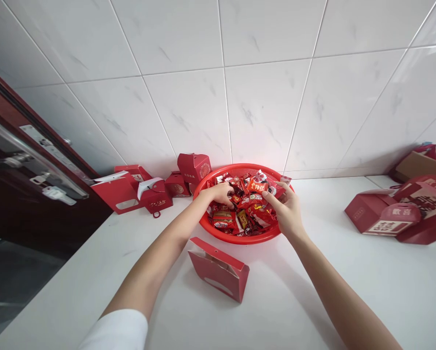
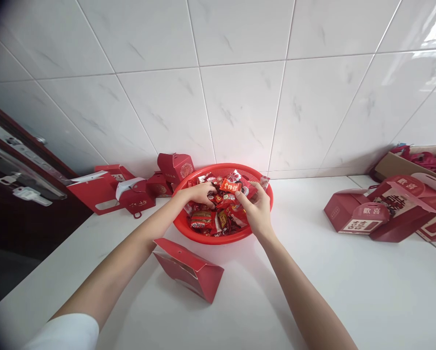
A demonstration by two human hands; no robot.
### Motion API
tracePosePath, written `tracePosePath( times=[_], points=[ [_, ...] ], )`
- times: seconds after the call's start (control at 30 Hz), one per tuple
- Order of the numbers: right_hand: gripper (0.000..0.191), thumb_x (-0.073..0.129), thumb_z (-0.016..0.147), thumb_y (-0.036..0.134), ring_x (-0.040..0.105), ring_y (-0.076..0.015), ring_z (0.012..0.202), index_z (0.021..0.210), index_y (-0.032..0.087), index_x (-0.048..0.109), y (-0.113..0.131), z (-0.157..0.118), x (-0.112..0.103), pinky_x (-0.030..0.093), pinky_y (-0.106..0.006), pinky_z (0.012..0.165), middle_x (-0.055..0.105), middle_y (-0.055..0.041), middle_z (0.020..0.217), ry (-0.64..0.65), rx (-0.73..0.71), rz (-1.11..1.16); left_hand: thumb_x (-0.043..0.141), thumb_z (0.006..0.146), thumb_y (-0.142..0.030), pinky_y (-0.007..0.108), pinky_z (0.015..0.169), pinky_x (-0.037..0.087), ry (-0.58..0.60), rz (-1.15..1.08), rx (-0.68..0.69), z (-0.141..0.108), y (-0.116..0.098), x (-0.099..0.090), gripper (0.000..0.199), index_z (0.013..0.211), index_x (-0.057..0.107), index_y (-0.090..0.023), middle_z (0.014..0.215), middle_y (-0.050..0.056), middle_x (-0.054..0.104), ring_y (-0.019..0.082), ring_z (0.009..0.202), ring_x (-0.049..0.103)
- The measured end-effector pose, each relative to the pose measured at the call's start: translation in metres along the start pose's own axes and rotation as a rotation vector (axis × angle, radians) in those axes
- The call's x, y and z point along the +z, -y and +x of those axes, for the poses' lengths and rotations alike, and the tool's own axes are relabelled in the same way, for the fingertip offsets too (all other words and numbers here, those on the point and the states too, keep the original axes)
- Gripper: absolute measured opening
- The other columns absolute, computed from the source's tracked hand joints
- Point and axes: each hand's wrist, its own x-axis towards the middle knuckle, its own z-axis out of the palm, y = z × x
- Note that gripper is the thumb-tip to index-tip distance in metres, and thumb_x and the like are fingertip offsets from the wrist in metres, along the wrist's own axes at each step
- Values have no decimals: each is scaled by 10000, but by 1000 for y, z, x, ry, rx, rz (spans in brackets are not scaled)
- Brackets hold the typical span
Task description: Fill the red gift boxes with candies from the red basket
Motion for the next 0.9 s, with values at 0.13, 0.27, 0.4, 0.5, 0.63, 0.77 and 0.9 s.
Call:
tracePosePath(
  times=[0.13, 0.27, 0.4, 0.5, 0.63, 0.77, 0.9],
  points=[
    [424, 857, 724, 487, 712, -223, 711, 1019, 245, 673, -2, 0, -1, 627, -339, 579, 758, -10, 852, -4, 7, -21, 859, 560, -330, 376, 935, 540, -40, -1, -18, 0, -5, 4, 475, 995, 776, -158, 1268, 156, 681, 357, 1100, 663],
    [441, 850, 724, 511, 714, -232, 751, 1025, 245, 667, -5, 2, -2, 624, -342, 601, 750, -17, 857, 13, -23, -35, 711, 655, -187, 316, 918, 538, -138, -97, -39, -3, 0, 3, 271, 910, 804, -189, 1104, 88, 773, 292, 1031, 706],
    [455, 836, 735, 534, 714, -230, 754, 1036, 242, 659, -7, 4, -3, 622, -354, 647, 753, -25, 871, 13, -38, -68, 569, 773, -158, 268, 903, 549, -298, -252, -79, -15, 15, -3, 311, 967, 810, -192, 1091, 45, 801, 227, 1001, 736],
    [451, 837, 733, 526, 703, -218, 727, 1034, 240, 659, -5, 3, -2, 614, -340, 627, 745, -14, 849, 13, -35, -72, 517, 833, -164, 311, 980, 538, -444, -347, -110, -26, 27, -7, 334, 1014, 797, -167, 1162, 79, 785, 235, 1086, 723],
    [435, 850, 716, 500, 682, -196, 680, 1006, 232, 667, -2, 2, 0, 604, -319, 592, 732, 1, 807, -1, -13, -57, 530, 834, -174, 382, 1037, 522, -496, -425, -89, -33, 33, -7, 299, 980, 790, -156, 1168, 102, 780, 262, 1117, 713],
    [454, 856, 693, 508, 687, -203, 683, 997, 229, 666, 0, 2, 1, 595, -316, 572, 736, -3, 803, -9, -12, -63, 533, 802, -115, 323, 910, 583, -330, -463, 5, -34, 27, -2, 350, 1064, 763, -152, 1086, 86, 798, 216, 1007, 750],
    [456, 852, 699, 505, 695, -206, 733, 1011, 227, 668, -2, 3, 0, 597, -317, 622, 748, -18, 855, 2, -25, -68, 578, 710, -55, 251, 761, 591, -176, -403, 48, -36, 21, 0, 525, 1201, 720, -174, 1192, 98, 766, 194, 914, 764]
  ],
)
